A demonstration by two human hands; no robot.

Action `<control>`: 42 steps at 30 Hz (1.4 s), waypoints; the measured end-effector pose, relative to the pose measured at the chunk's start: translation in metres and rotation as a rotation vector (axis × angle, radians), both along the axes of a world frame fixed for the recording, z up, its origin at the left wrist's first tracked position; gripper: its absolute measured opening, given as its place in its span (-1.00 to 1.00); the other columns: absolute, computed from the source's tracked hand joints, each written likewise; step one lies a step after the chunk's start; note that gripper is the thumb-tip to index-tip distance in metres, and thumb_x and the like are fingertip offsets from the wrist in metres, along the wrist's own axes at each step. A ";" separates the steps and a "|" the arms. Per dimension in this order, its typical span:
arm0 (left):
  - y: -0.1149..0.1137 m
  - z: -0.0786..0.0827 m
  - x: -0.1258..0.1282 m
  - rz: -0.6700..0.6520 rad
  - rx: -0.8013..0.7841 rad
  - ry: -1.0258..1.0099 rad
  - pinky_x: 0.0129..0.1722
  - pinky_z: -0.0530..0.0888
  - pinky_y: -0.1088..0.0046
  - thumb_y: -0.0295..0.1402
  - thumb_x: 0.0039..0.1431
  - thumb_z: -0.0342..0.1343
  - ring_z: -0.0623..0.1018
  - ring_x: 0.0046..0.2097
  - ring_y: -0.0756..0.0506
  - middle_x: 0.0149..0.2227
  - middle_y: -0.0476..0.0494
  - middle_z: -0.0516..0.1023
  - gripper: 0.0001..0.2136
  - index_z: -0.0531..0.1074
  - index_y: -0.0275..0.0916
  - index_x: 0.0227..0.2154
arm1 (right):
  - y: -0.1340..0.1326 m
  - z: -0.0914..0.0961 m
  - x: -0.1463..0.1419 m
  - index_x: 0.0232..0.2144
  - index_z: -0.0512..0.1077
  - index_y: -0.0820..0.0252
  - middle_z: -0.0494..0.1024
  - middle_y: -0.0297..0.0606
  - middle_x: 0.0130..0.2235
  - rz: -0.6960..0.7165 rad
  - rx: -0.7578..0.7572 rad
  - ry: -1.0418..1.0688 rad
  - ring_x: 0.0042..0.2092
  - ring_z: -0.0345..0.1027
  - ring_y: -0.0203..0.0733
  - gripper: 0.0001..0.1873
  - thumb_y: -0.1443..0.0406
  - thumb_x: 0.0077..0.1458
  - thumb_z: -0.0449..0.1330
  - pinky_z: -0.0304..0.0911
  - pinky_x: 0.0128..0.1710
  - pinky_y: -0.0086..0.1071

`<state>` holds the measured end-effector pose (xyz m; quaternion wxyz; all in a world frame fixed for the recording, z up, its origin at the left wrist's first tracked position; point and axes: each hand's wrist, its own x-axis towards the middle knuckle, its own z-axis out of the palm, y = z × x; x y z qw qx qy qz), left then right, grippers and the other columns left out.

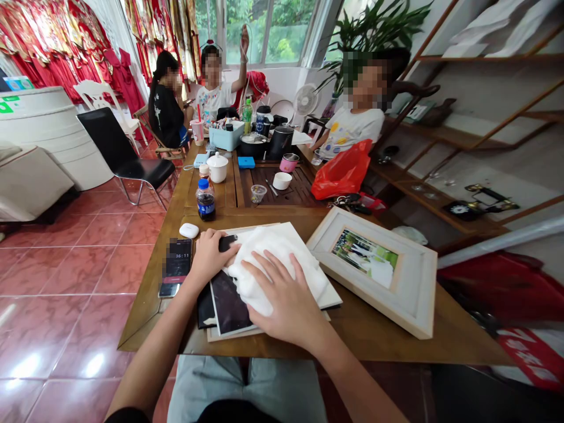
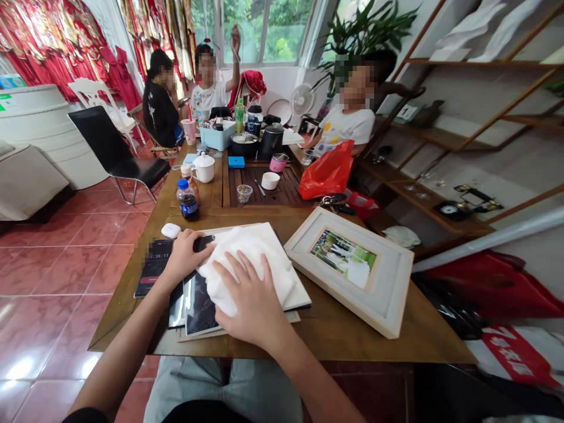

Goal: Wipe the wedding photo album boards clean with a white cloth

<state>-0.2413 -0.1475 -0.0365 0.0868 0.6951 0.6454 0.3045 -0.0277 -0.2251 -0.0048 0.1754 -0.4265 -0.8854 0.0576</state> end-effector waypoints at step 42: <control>0.000 0.002 0.002 0.017 -0.029 0.026 0.03 0.41 0.15 -0.03 0.16 0.30 0.49 0.01 -0.27 -0.13 -0.19 0.52 -0.63 0.51 -0.21 -0.12 | -0.026 -0.010 0.040 0.32 0.23 0.13 0.28 -0.06 0.36 0.054 0.169 0.000 0.40 -0.02 0.25 -0.16 0.23 -0.06 0.17 -0.36 0.37 0.23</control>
